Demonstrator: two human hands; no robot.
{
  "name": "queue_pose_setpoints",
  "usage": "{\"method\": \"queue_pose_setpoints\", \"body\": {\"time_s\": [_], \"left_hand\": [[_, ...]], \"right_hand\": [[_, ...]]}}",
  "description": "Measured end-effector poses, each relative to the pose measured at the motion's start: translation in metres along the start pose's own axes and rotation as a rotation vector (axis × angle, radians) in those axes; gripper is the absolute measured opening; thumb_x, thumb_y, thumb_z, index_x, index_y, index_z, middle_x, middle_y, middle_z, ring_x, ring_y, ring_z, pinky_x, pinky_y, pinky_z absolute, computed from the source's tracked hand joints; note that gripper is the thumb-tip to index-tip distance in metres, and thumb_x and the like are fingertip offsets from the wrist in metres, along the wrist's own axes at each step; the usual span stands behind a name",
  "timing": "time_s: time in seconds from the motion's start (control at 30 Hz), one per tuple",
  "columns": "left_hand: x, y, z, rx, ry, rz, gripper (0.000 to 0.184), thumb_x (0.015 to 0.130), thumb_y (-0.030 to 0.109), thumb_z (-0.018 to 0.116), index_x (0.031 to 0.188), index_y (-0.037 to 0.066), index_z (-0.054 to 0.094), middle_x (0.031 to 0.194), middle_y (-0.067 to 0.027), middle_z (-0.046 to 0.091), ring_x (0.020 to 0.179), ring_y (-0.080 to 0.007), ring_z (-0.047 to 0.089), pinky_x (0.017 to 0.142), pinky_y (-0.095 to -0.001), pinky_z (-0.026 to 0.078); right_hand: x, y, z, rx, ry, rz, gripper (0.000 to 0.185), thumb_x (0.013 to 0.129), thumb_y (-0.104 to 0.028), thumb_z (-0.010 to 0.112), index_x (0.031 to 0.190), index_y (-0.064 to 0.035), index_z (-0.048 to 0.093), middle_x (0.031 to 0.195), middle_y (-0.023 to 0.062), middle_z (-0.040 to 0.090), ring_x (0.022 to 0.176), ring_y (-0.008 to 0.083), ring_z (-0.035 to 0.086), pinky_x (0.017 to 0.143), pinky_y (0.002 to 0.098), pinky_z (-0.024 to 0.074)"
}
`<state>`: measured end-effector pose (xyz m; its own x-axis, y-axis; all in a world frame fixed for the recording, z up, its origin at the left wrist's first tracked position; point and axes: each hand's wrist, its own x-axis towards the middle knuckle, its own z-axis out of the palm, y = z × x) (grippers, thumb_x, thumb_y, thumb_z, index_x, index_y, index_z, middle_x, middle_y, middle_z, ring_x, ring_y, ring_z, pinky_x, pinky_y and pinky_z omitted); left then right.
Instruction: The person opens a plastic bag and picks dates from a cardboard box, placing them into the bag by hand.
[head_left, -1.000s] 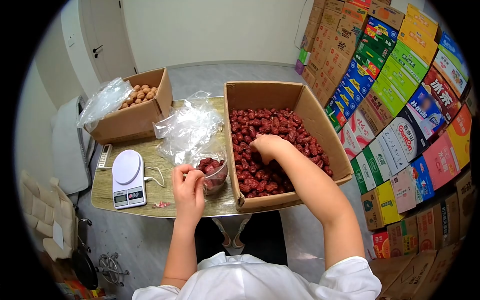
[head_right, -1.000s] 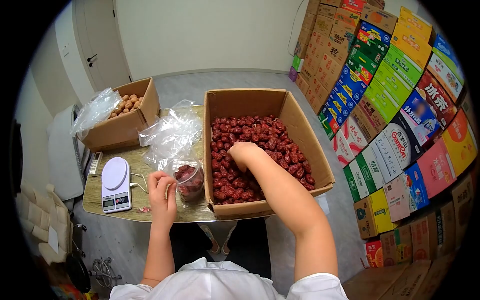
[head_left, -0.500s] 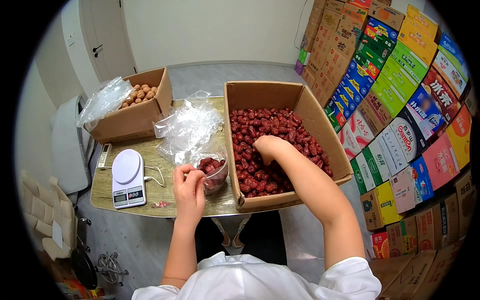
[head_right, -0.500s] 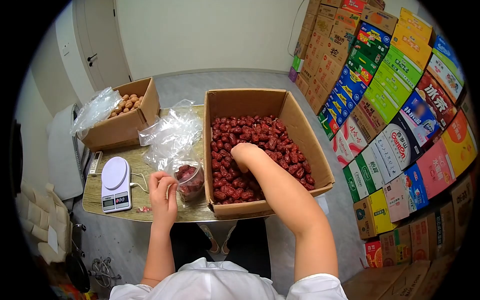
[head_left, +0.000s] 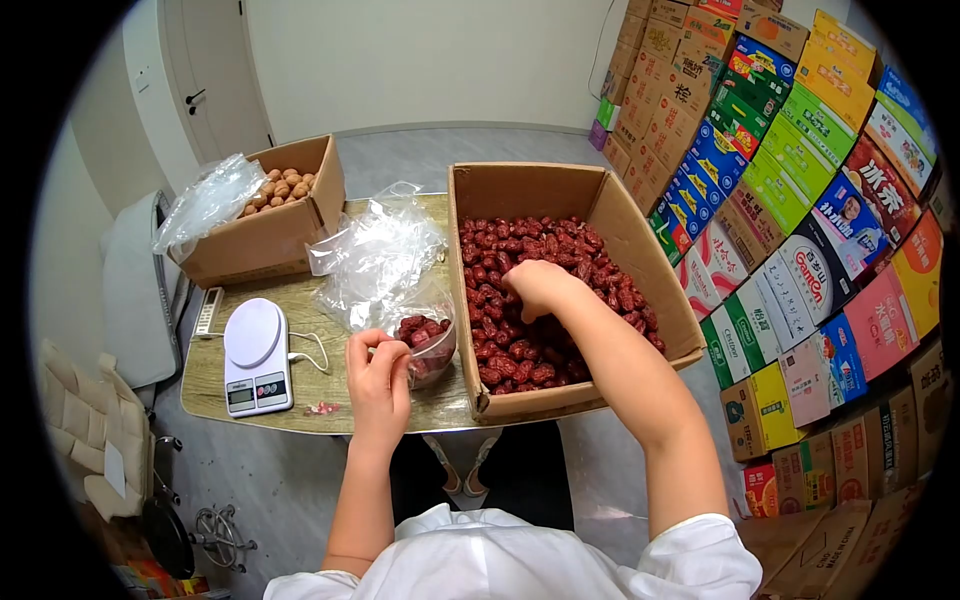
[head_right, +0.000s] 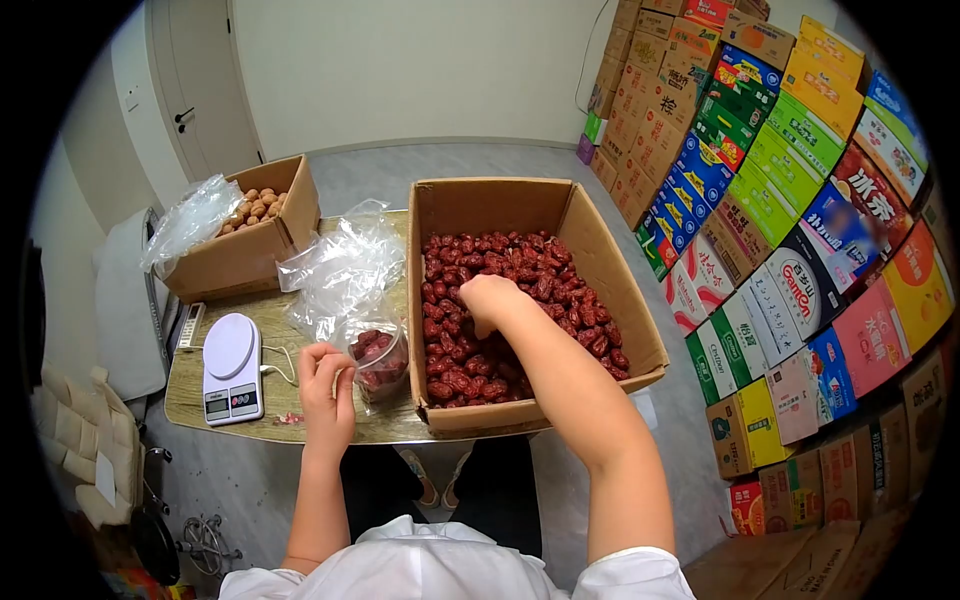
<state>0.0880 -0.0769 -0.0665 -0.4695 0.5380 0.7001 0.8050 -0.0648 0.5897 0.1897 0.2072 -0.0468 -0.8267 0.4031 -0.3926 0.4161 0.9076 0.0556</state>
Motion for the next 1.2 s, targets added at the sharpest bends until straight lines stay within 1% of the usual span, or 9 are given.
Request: {"method": "queue_pose_setpoints", "body": {"time_s": [0.27, 0.5, 0.6, 0.77, 0.93, 0.97, 1.07, 1.13, 1.2], "left_hand": [[0.004, 0.005, -0.006, 0.015, -0.037, -0.035, 0.005, 0.087, -0.003, 0.061, 0.091, 0.001, 0.06, 0.1, -0.0129, 0.05, 0.093, -0.0275, 0.053, 0.082, -0.0342, 0.044], [0.011, 0.013, -0.004, 0.074, -0.05, 0.015, 0.008, 0.085, -0.003, 0.063, 0.091, 0.002, 0.062, 0.1, -0.0127, 0.051, 0.092, -0.0279, 0.052, 0.081, -0.035, 0.044], [0.012, 0.015, 0.001, 0.049, -0.063, 0.009, 0.009, 0.084, -0.004, 0.063, 0.091, 0.002, 0.062, 0.099, -0.0125, 0.052, 0.092, -0.0283, 0.053, 0.08, -0.0352, 0.045], [0.013, 0.015, 0.003, 0.062, -0.064, 0.031, 0.01, 0.084, -0.005, 0.063, 0.091, 0.002, 0.062, 0.098, -0.0127, 0.052, 0.091, -0.0286, 0.053, 0.079, -0.0355, 0.045], [0.013, 0.01, 0.0, 0.033, -0.072, 0.012, 0.009, 0.086, -0.005, 0.061, 0.092, 0.001, 0.06, 0.104, -0.0136, 0.052, 0.093, -0.0269, 0.054, 0.081, -0.0346, 0.046], [0.015, 0.009, 0.0, -0.042, -0.048, -0.035, 0.009, 0.087, -0.006, 0.059, 0.092, 0.001, 0.06, 0.108, -0.0143, 0.052, 0.095, -0.0255, 0.055, 0.082, -0.0344, 0.047], [0.018, -0.003, -0.002, -0.069, -0.035, -0.063, 0.007, 0.092, -0.006, 0.054, 0.093, 0.0, 0.058, 0.126, -0.0171, 0.05, 0.101, -0.0231, 0.062, 0.09, -0.0341, 0.049], [0.019, -0.016, -0.003, -0.202, 0.004, -0.096, 0.01, 0.089, -0.008, 0.055, 0.091, 0.0, 0.06, 0.124, -0.0211, 0.057, 0.104, -0.0248, 0.063, 0.083, -0.0323, 0.052], [0.018, -0.025, -0.014, -0.322, -0.092, -0.185, 0.01, 0.094, -0.006, 0.052, 0.093, 0.0, 0.06, 0.127, -0.0218, 0.059, 0.107, -0.0265, 0.065, 0.087, -0.0328, 0.052]], "right_hand": [[-0.032, -0.008, -0.035, 0.52, 0.672, -0.274, 0.039, 0.065, -0.01, 0.076, 0.1, -0.0008, 0.06, 0.099, 0.0171, 0.065, 0.096, 0.0353, 0.062, 0.085, 0.0416, 0.0512], [-0.049, -0.054, -0.054, 0.799, 0.691, -0.593, 0.038, 0.071, -0.009, 0.072, 0.107, -0.0008, 0.06, 0.093, 0.0115, 0.062, 0.073, 0.0188, 0.062, 0.068, 0.0313, 0.0529], [-0.052, -0.067, -0.051, 0.812, 0.635, -0.692, 0.042, 0.072, -0.008, 0.075, 0.11, -0.0029, 0.06, 0.095, 0.0069, 0.062, 0.077, 0.0142, 0.06, 0.067, 0.0276, 0.0514], [-0.047, -0.072, -0.044, 0.759, 0.59, -0.75, 0.037, 0.077, -0.009, 0.074, 0.11, -0.0029, 0.059, 0.096, 0.0086, 0.062, 0.078, 0.0177, 0.061, 0.064, 0.0292, 0.052], [-0.04, -0.065, -0.039, 0.634, 0.756, -0.683, 0.034, 0.077, -0.004, 0.066, 0.111, -0.0029, 0.06, 0.103, 0.0113, 0.063, 0.09, 0.0254, 0.061, 0.078, 0.0364, 0.0527], [-0.041, -0.064, -0.041, 0.618, 0.728, -0.652, 0.037, 0.076, 0.003, 0.061, 0.111, -0.0056, 0.061, 0.112, 0.0123, 0.061, 0.104, 0.0296, 0.058, 0.089, 0.0384, 0.0496], [-0.03, -0.061, -0.03, 0.544, 0.806, -0.66, 0.038, 0.075, 0.006, 0.059, 0.11, -0.0087, 0.063, 0.121, 0.0126, 0.057, 0.117, 0.0323, 0.052, 0.097, 0.0402, 0.0456], [-0.023, -0.062, -0.022, 0.48, 0.861, -0.65, 0.035, 0.076, 0.004, 0.061, 0.108, -0.0097, 0.064, 0.124, 0.0126, 0.056, 0.117, 0.0324, 0.052, 0.099, 0.0421, 0.0444], [-0.02, -0.064, -0.018, 0.413, 0.915, -0.643, 0.032, 0.078, 0.002, 0.063, 0.106, -0.0107, 0.065, 0.127, 0.0126, 0.054, 0.116, 0.0325, 0.052, 0.1, 0.0439, 0.0433]]}}
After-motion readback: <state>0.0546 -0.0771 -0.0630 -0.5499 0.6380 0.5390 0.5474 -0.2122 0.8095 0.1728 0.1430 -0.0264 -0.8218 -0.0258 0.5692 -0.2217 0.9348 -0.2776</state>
